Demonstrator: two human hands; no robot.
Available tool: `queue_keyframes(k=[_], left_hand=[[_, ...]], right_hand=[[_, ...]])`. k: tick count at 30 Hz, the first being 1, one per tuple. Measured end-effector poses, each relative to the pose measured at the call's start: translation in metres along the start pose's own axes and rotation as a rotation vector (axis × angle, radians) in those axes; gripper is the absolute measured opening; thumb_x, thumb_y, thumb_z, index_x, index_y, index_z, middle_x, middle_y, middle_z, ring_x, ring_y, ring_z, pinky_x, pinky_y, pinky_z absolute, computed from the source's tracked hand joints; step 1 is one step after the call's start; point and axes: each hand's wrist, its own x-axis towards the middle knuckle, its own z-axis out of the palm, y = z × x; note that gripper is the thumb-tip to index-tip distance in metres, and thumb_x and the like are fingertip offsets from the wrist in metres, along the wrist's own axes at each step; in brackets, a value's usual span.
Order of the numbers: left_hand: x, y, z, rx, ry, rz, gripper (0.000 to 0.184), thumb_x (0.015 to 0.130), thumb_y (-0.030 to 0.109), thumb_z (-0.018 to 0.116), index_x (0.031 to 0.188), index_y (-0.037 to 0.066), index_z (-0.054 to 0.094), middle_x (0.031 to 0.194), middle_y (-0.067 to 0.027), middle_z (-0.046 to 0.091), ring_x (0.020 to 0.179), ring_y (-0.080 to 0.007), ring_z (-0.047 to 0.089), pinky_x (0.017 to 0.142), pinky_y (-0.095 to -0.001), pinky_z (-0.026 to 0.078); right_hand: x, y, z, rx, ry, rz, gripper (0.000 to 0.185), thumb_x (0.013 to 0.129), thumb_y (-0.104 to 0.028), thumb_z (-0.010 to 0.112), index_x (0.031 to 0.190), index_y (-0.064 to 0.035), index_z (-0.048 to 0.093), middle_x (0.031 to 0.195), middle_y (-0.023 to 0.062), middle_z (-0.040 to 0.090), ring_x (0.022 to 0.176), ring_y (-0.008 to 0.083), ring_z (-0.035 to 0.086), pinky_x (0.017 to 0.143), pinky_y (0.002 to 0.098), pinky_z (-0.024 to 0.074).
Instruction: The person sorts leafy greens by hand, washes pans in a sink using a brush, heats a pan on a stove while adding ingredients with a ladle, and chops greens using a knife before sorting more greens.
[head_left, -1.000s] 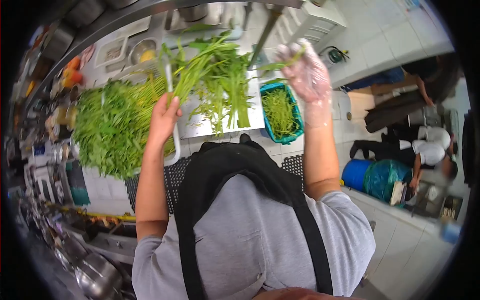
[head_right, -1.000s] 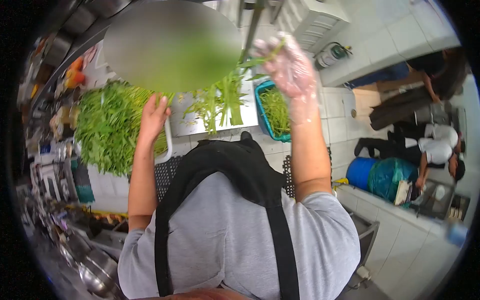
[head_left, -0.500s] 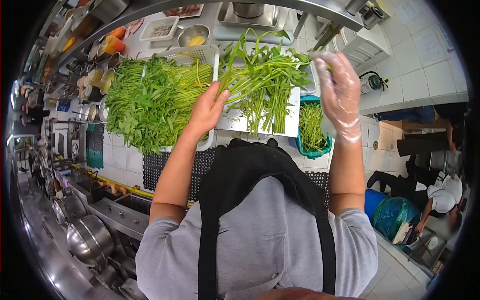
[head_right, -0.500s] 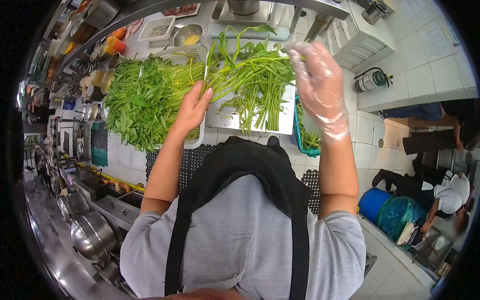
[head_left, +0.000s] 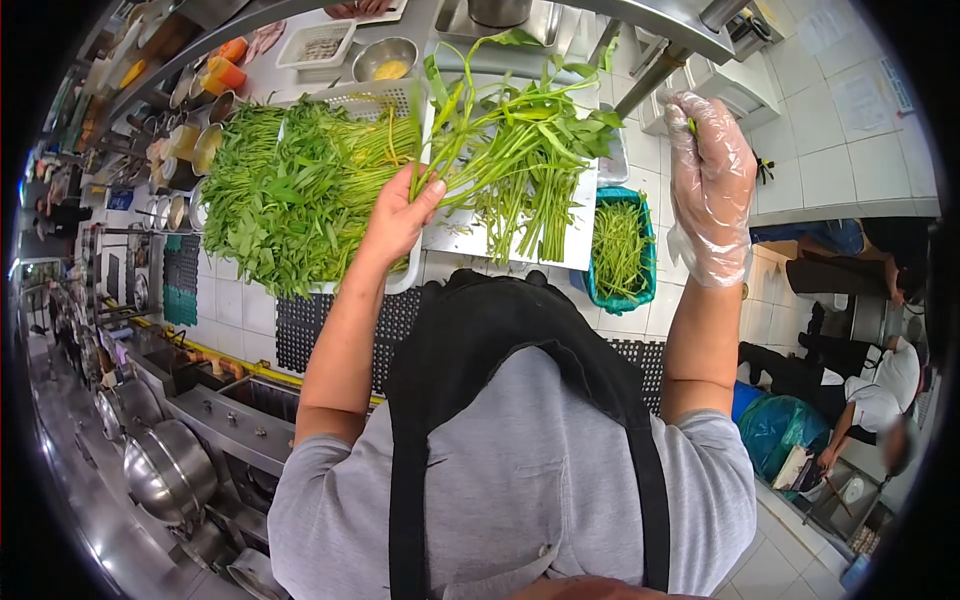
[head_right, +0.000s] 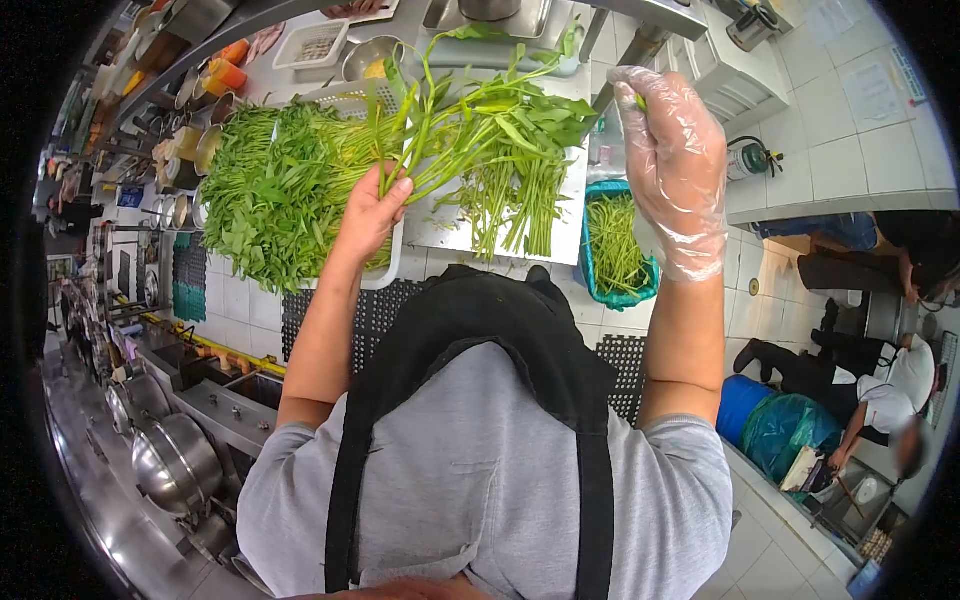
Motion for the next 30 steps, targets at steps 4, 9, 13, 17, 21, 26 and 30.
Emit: queue_keyframes(k=[4,9,13,17,21,26,30], left_hand=[[0.004,0.001,0.002,0.099,0.015,0.101,0.021,0.109,0.019,0.071,0.121,0.004,0.065,0.090,0.0048,0.062,0.077,-0.0040,0.050,0.069,-0.0233,0.043],[0.008,0.006,0.009,0.155,0.008,0.216,0.018,0.109,0.017,0.071,0.117,0.002,0.066,0.099,0.0011,0.065,0.091,-0.0062,0.054,0.082,-0.0257,0.047],[0.008,0.012,0.013,0.279,-0.032,0.273,0.017,0.108,0.017,0.072,0.112,0.002,0.065,0.099,0.0025,0.062,0.092,-0.0075,0.053,0.083,-0.0269,0.047],[0.007,0.016,0.014,0.397,-0.069,0.295,0.016,0.108,0.017,0.071,0.111,0.002,0.065,0.098,0.0025,0.062,0.092,-0.0084,0.052,0.083,-0.0269,0.046],[0.008,0.016,0.014,0.430,-0.074,0.285,0.016,0.109,0.017,0.070,0.113,0.002,0.066,0.098,0.0012,0.064,0.094,-0.0091,0.055,0.086,-0.0279,0.047],[0.008,0.006,0.020,0.369,0.016,0.262,0.024,0.109,0.021,0.071,0.119,0.000,0.067,0.099,-0.0036,0.071,0.093,-0.0110,0.060,0.086,-0.0299,0.051],[0.004,-0.003,0.008,0.216,0.051,0.193,0.025,0.108,0.022,0.072,0.120,0.000,0.069,0.103,-0.0005,0.072,0.096,-0.0097,0.061,0.088,-0.0295,0.051]], right_hand=[[0.000,0.001,0.008,0.016,0.003,-0.035,0.018,0.098,-0.001,0.074,0.116,-0.0037,0.075,0.097,0.0154,0.071,0.084,0.0366,0.071,0.076,0.0399,0.0570],[0.002,0.003,0.013,-0.137,-0.176,-0.170,0.036,0.084,-0.001,0.078,0.119,-0.0099,0.075,0.112,0.0111,0.072,0.094,0.0354,0.073,0.078,0.0447,0.0598],[0.000,0.002,0.033,-0.252,-0.261,-0.299,0.031,0.084,-0.008,0.075,0.115,-0.0107,0.075,0.109,0.0105,0.072,0.097,0.0331,0.073,0.080,0.0434,0.0609],[-0.008,0.022,0.054,-0.203,-0.341,-0.383,0.018,0.089,-0.010,0.070,0.106,-0.0068,0.070,0.097,0.0129,0.069,0.092,0.0342,0.072,0.079,0.0458,0.0594],[-0.016,0.029,0.063,-0.087,-0.472,-0.336,0.019,0.091,-0.013,0.072,0.108,-0.0050,0.069,0.093,0.0144,0.069,0.089,0.0372,0.070,0.080,0.0498,0.0576],[-0.032,0.062,0.081,-0.118,-0.220,-0.075,0.024,0.099,-0.019,0.069,0.117,-0.0026,0.072,0.099,0.0147,0.076,0.092,0.0347,0.073,0.085,0.0480,0.0583],[-0.018,0.075,0.037,0.153,-0.033,0.625,0.023,0.112,-0.022,0.064,0.126,-0.0058,0.073,0.100,0.0093,0.079,0.098,0.0190,0.075,0.086,0.0366,0.0594]])
